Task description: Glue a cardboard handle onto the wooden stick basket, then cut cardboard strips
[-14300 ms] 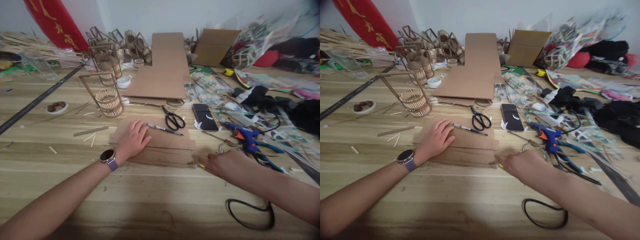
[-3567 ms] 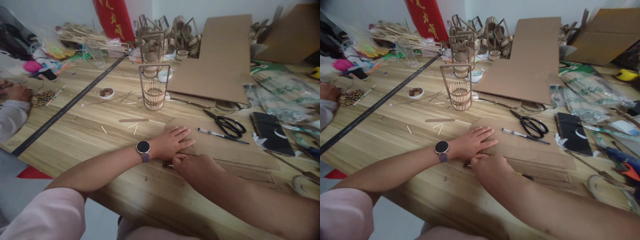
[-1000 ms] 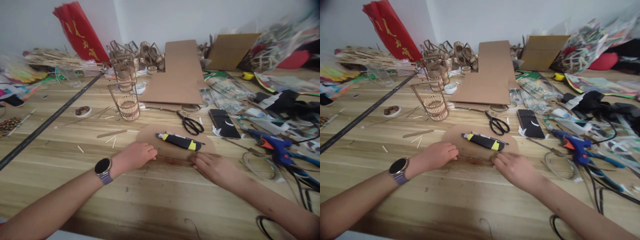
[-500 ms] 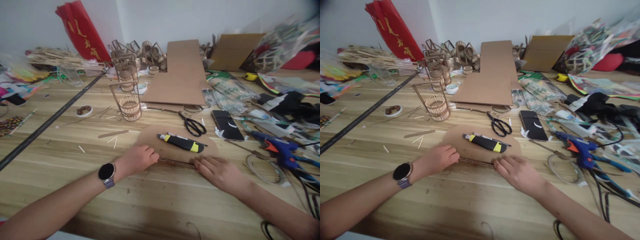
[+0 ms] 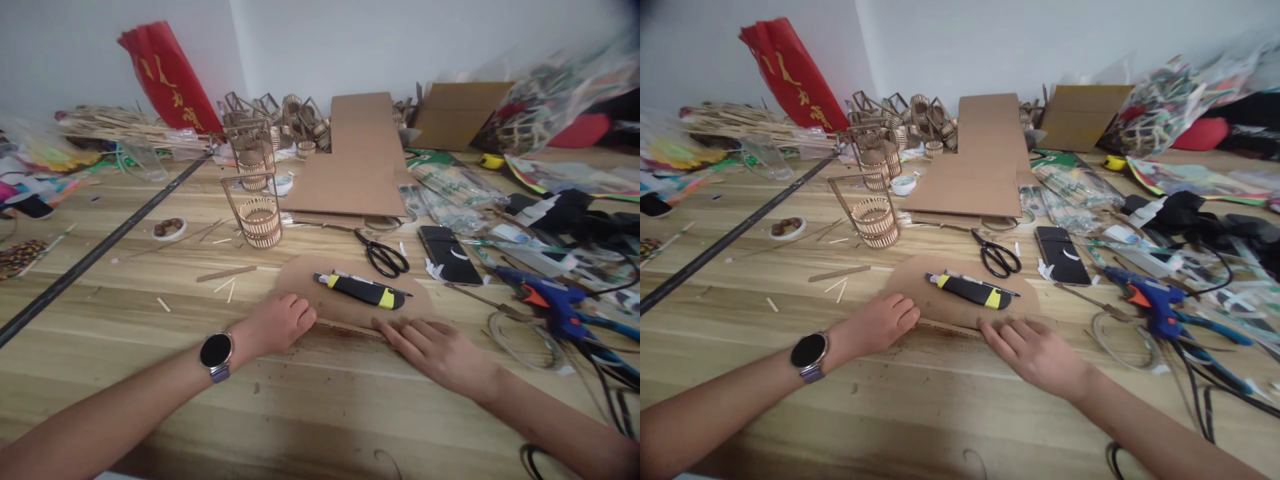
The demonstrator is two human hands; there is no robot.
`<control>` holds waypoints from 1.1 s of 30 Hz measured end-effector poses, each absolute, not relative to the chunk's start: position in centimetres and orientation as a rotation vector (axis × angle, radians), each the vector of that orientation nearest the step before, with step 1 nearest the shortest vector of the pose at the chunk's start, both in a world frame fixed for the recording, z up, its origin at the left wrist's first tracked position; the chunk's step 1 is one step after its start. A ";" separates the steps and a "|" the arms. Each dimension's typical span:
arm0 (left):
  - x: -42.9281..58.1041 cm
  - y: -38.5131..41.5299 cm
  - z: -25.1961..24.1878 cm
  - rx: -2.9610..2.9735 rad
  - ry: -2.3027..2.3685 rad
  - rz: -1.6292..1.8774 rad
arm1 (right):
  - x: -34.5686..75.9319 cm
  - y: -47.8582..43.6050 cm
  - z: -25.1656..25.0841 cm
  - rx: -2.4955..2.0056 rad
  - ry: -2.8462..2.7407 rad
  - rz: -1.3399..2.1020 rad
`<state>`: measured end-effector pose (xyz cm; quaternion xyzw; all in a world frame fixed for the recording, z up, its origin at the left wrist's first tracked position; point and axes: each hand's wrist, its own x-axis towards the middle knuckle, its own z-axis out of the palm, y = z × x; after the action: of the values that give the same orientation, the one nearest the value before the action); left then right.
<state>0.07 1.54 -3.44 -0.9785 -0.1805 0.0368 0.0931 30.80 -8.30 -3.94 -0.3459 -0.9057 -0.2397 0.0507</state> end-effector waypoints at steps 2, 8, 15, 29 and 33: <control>0.1 1.6 -3.4 -2.916 -0.538 0.105 | 31.5 -8.3 -3.7 -1.055 -2.763 -0.704; 0.0 1.8 -4.0 -2.906 -0.524 0.056 | 34.6 -8.9 -3.1 -1.020 -2.737 -0.666; -0.2 2.0 -4.4 -2.900 -0.504 0.004 | 35.1 -9.2 -3.8 -0.949 -2.705 -0.902; 0.4 1.6 -3.1 -3.241 -0.929 -0.253 | 35.1 -9.7 -3.3 -0.952 -2.723 -0.919; 0.6 1.9 -2.5 -3.287 -0.911 -0.153 | 35.3 -9.8 -3.5 -0.936 -2.717 -0.891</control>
<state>0.57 1.88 -2.50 -0.9537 -0.2645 -0.0445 -0.1360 35.26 -9.76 -3.54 -0.3104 -0.9011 -0.2955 0.0664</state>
